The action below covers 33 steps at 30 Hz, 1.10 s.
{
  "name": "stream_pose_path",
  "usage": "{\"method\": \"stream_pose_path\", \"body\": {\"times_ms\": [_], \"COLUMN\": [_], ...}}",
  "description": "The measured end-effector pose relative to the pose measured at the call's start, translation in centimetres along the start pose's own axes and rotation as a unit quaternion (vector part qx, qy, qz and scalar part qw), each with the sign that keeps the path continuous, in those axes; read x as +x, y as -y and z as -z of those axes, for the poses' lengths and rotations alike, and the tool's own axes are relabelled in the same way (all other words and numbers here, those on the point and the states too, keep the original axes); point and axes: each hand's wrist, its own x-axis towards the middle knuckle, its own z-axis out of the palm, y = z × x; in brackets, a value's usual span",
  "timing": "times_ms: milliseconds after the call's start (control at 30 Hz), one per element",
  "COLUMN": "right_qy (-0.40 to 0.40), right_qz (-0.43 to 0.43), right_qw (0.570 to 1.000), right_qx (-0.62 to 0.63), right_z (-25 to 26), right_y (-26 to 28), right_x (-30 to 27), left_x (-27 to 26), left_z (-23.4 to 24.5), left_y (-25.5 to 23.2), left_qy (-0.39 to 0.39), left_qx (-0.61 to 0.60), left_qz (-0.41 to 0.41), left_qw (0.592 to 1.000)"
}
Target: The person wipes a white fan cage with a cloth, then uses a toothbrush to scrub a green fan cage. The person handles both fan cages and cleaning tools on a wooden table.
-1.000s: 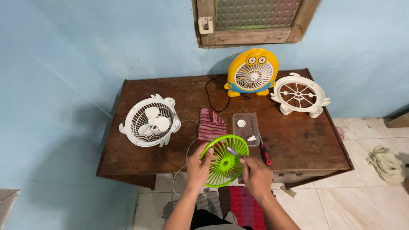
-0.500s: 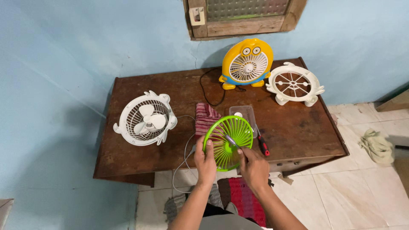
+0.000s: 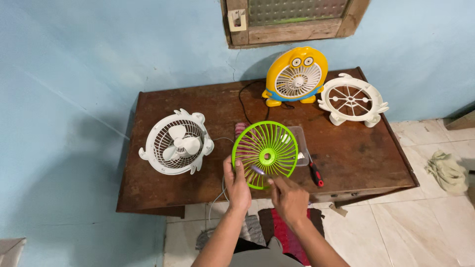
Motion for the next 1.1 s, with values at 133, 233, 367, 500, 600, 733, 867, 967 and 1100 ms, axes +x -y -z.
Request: {"method": "stream_pose_path", "body": {"times_ms": [133,233,367,500,600,733,867,967,1100], "right_qy": [0.018,-0.008,-0.033,0.01,0.05,0.035,-0.015,-0.082,-0.052], "right_qz": [0.032,-0.003,-0.017,-0.032,-0.003,0.015,-0.036,-0.068,-0.038], "right_qw": [0.999,1.0,0.999,0.999,0.998,0.998,0.999,0.994,0.998], "right_qx": [0.014,-0.018,-0.023,-0.033,-0.032,-0.041,-0.036,-0.007,-0.007], "right_z": [-0.6,-0.2,-0.9,-2.0,-2.5,-2.2,-1.7,-1.2,-1.5], "right_y": [0.4,-1.4,-1.9,-0.7,0.0,-0.6,-0.9,-1.1,0.6], "right_x": [-0.4,1.2,1.7,0.1,-0.8,-0.1,1.8,3.2,2.7], "left_x": [1.2,1.8,2.4,2.9,3.5,4.1,3.6,2.9,2.4], "left_z": [1.1,2.2,3.2,3.7,4.3,4.6,5.0,5.1,4.7], "left_y": [-0.3,-0.9,-1.4,-1.4,-1.5,-1.3,-0.9,-0.5,0.1], "left_qy": [-0.002,-0.035,-0.043,-0.046,-0.064,-0.058,-0.021,0.003,0.005], "left_qx": [-0.04,-0.049,-0.084,-0.089,-0.09,-0.084,-0.054,-0.024,-0.019], "left_qz": [-0.043,0.019,0.01,0.006,-0.002,0.012,0.007,0.021,0.01], "left_qw": [0.998,0.998,0.996,0.995,0.994,0.995,0.998,0.999,1.0]}}
